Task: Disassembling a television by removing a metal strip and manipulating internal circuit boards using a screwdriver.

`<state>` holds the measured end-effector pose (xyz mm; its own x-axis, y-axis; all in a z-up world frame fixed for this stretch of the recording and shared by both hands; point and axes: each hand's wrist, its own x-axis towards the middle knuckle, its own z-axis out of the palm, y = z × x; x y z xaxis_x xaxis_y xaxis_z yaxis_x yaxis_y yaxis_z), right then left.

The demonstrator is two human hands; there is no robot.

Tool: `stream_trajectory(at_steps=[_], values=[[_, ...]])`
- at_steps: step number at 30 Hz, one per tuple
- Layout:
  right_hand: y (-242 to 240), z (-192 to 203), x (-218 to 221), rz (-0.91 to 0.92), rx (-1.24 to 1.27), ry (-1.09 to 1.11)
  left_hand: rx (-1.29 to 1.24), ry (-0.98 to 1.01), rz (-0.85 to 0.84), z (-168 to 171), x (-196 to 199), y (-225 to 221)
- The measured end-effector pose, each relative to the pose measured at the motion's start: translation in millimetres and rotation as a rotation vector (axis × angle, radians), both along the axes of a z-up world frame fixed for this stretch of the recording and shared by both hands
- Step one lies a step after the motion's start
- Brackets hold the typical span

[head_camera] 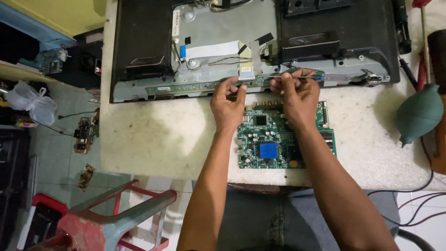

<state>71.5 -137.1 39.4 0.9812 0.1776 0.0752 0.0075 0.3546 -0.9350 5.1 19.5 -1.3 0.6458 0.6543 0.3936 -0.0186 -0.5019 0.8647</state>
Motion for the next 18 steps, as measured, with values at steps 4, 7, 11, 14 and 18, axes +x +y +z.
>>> stream_trajectory(at_steps=[4,7,11,14,18], values=[[-1,1,1,0.006,0.009,0.004,-0.106,0.019,-0.024,13,-1,-7],[-2,-1,4,0.036,-0.037,-0.002,-0.187,0.052,-0.002,25,4,-16],[-1,-9,7,0.037,-0.042,-0.024,-0.071,0.154,0.178,32,17,-31],[0,-13,11,0.045,-0.041,0.014,-0.016,0.143,0.334,16,29,-40],[-1,-19,11,0.039,-0.012,0.102,-0.083,0.094,0.399,9,32,-49]])
